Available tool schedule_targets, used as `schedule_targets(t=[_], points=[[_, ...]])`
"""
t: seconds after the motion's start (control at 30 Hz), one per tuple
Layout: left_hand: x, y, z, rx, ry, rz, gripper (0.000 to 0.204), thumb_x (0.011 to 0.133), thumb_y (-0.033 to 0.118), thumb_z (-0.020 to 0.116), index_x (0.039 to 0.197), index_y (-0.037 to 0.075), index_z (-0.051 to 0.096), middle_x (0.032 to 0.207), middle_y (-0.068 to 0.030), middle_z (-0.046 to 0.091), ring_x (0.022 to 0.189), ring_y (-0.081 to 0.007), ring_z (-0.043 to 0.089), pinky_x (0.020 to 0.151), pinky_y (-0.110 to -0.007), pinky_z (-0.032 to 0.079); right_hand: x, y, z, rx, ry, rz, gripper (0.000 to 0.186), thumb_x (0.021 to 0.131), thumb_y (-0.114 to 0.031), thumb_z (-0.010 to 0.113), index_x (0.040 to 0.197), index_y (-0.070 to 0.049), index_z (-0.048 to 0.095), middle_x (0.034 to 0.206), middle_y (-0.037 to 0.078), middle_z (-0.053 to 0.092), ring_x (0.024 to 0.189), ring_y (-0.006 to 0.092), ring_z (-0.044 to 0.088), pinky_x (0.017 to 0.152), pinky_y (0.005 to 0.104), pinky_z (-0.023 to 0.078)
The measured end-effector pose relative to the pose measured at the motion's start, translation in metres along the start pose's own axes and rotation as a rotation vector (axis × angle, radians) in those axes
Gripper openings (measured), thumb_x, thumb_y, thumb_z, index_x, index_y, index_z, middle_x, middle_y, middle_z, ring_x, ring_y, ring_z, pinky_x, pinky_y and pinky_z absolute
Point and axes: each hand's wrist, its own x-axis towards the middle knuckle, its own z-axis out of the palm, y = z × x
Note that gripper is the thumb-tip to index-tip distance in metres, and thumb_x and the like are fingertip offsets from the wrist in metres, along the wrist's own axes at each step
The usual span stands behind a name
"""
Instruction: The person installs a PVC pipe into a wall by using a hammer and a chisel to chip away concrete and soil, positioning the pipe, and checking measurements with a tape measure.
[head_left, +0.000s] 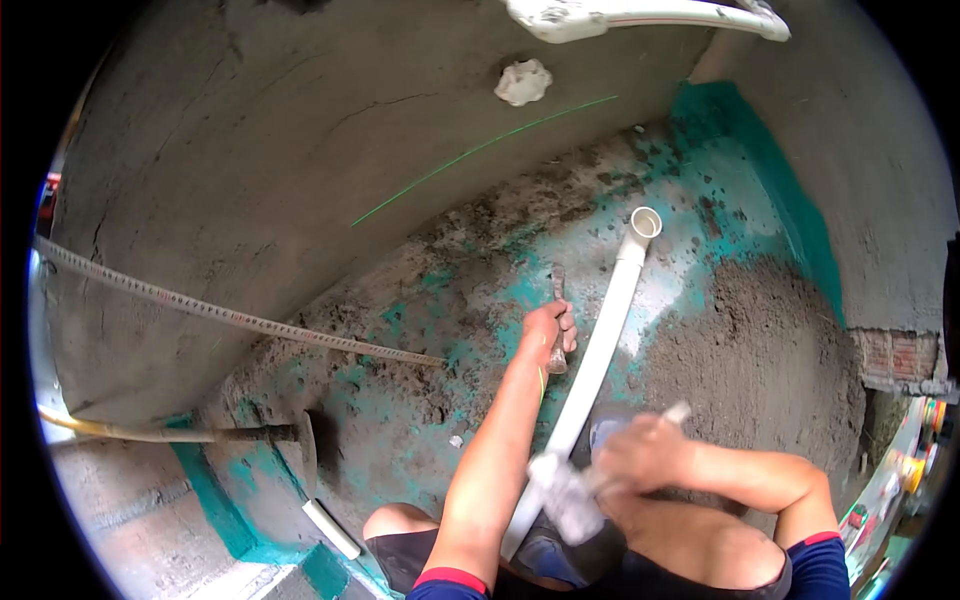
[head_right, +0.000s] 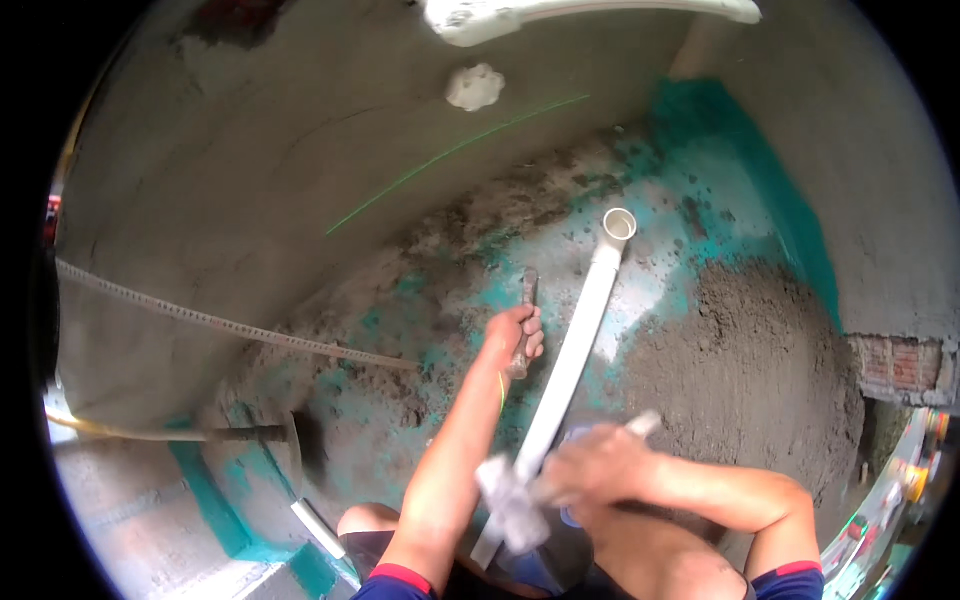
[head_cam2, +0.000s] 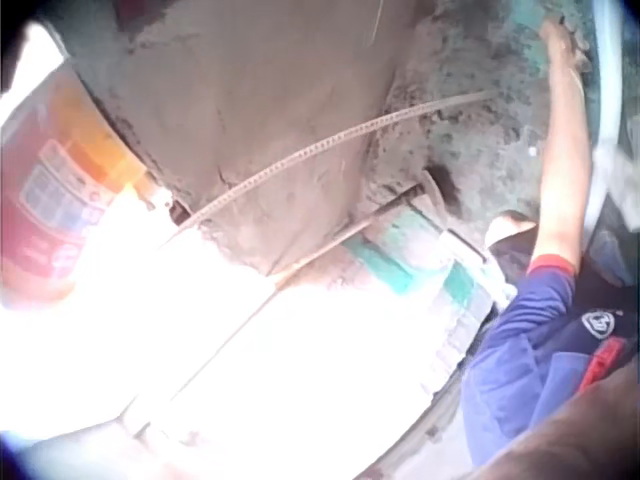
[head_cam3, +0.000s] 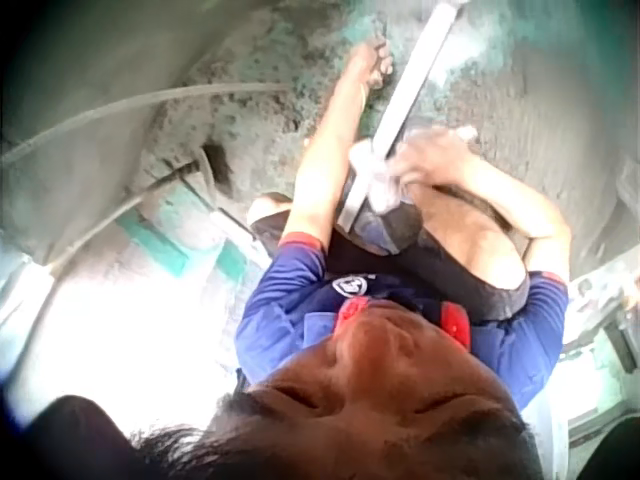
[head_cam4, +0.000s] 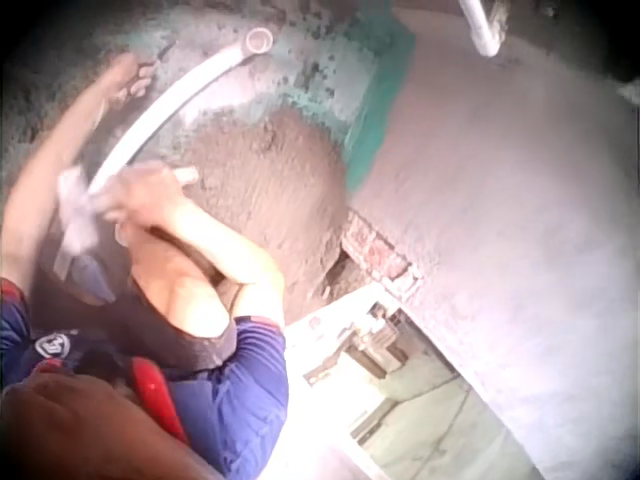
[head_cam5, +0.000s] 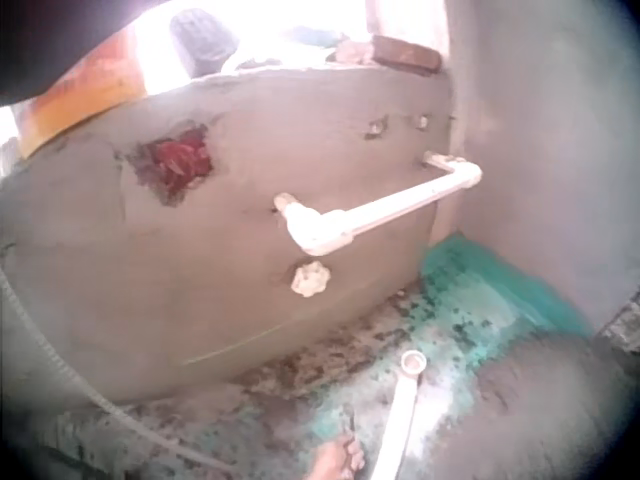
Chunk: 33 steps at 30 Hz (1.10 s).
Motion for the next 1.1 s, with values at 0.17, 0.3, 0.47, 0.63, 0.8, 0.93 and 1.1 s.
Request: schedule_targets(t=[0.17, 0.3, 0.47, 0.63, 0.8, 0.93, 1.1], points=[[0.003, -0.002, -0.004, -0.028, 0.012, 0.001, 0.015, 0.100, 0.020, 0.044, 0.095, 0.006, 0.049, 0.060, 0.0009, 0.043, 0.041, -0.0157, 0.038, 0.043, -0.033, 0.035, 0.018, 0.002, 0.000, 0.096, -0.058, 0.339, 0.039, 0.084, -0.049, 0.068, 0.089, -0.011, 0.058, 0.071, 0.011, 0.066, 0.057, 0.0326, 0.066, 0.049, 0.0454, 0.052], [0.004, -0.004, 0.001, -0.014, 0.013, 0.019, 0.015, 0.100, 0.019, 0.045, 0.096, 0.006, 0.050, 0.060, 0.0001, 0.044, 0.041, -0.0159, 0.038, 0.042, -0.034, 0.035, 0.005, 0.012, -0.002, -0.045, 0.049, -0.109, 0.039, 0.080, -0.046, 0.072, 0.080, -0.011, 0.055, 0.067, 0.008, 0.064, 0.053, 0.0283, 0.064, 0.047, 0.0421, 0.051], [0.007, -0.001, -0.004, -0.044, -0.029, 0.040, 0.015, 0.100, 0.019, 0.045, 0.097, 0.005, 0.050, 0.059, -0.0001, 0.044, 0.041, -0.0162, 0.039, 0.042, -0.034, 0.035, 0.022, 0.003, -0.006, 0.054, -0.031, 0.234, 0.041, 0.080, -0.049, 0.071, 0.081, -0.011, 0.055, 0.070, 0.009, 0.065, 0.059, 0.0295, 0.066, 0.049, 0.0414, 0.051], [0.010, 0.001, 0.006, -0.049, -0.007, 0.018, 0.016, 0.100, 0.020, 0.044, 0.094, 0.006, 0.049, 0.059, 0.0001, 0.044, 0.040, -0.0168, 0.039, 0.042, -0.035, 0.036, 0.017, 0.030, 0.000, 0.097, -0.092, 0.382, 0.041, 0.077, -0.049, 0.073, 0.080, -0.012, 0.055, 0.066, 0.009, 0.061, 0.056, 0.0313, 0.064, 0.049, 0.0443, 0.051], [0.017, 0.003, 0.000, -0.050, -0.023, 0.022, 0.016, 0.100, 0.021, 0.044, 0.092, 0.007, 0.048, 0.059, 0.0003, 0.044, 0.040, -0.0172, 0.039, 0.042, -0.035, 0.036, 0.016, 0.000, -0.020, 0.082, 0.055, 0.016, 0.038, 0.072, -0.044, 0.076, 0.079, -0.014, 0.054, 0.060, 0.007, 0.054, 0.049, 0.0274, 0.059, 0.048, 0.0423, 0.050], [0.019, 0.004, 0.002, -0.029, -0.014, 0.022, 0.016, 0.099, 0.020, 0.044, 0.090, 0.008, 0.050, 0.060, 0.0001, 0.046, 0.041, -0.0172, 0.040, 0.044, -0.036, 0.036, 0.025, 0.038, -0.003, -0.010, -0.053, 0.398, 0.036, 0.083, -0.047, 0.068, 0.086, -0.012, 0.059, 0.069, 0.010, 0.067, 0.059, 0.0313, 0.067, 0.051, 0.0448, 0.054], [0.012, 0.006, 0.013, -0.008, 0.019, 0.035, 0.015, 0.100, 0.019, 0.043, 0.093, 0.007, 0.049, 0.059, 0.0008, 0.043, 0.041, -0.0166, 0.039, 0.042, -0.035, 0.036, 0.007, 0.001, -0.023, 0.046, 0.003, -0.041, 0.031, 0.071, -0.042, 0.071, 0.088, -0.018, 0.062, 0.065, 0.004, 0.057, 0.054, 0.0264, 0.064, 0.049, 0.0462, 0.052]])
